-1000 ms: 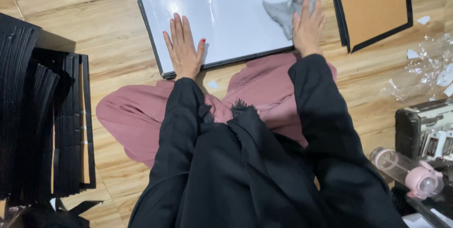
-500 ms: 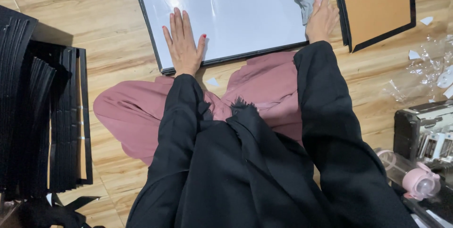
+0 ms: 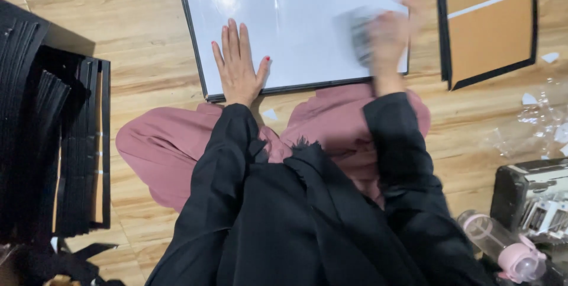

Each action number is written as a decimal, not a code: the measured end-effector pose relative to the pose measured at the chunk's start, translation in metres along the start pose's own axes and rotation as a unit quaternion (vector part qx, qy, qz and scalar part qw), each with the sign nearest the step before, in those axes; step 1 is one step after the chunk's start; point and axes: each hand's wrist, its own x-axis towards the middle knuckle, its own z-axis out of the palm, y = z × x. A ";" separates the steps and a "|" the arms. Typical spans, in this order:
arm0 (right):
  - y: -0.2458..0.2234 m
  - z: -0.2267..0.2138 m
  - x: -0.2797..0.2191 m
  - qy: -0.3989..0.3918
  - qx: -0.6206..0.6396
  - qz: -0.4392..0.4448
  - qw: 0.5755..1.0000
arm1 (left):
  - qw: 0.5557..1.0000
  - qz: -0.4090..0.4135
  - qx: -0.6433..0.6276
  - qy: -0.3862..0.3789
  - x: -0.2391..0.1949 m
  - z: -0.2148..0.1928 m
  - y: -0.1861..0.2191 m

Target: The person sits on the floor and wipes a white board with a cloth. They then pick up a cardboard frame, apply black tape to the edges, and use a green tool to smooth the tape. The person repeats this process on multiple frames.

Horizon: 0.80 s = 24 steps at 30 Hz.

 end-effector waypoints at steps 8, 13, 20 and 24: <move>-0.010 0.053 0.006 -0.286 -0.377 -0.002 0.881 | 0.999 -0.007 0.025 -0.047 0.002 -0.004 0.002; 0.061 0.000 0.024 -0.055 -0.407 0.040 0.911 | 0.998 -0.011 0.022 -0.050 0.004 -0.002 0.001; 0.060 -0.023 0.072 0.057 -0.407 -0.028 0.911 | 0.998 -0.007 0.037 -0.053 0.005 -0.005 0.002; 0.060 -0.036 0.086 0.039 -0.373 -0.086 0.923 | 0.997 -0.010 0.047 -0.058 0.004 -0.005 0.002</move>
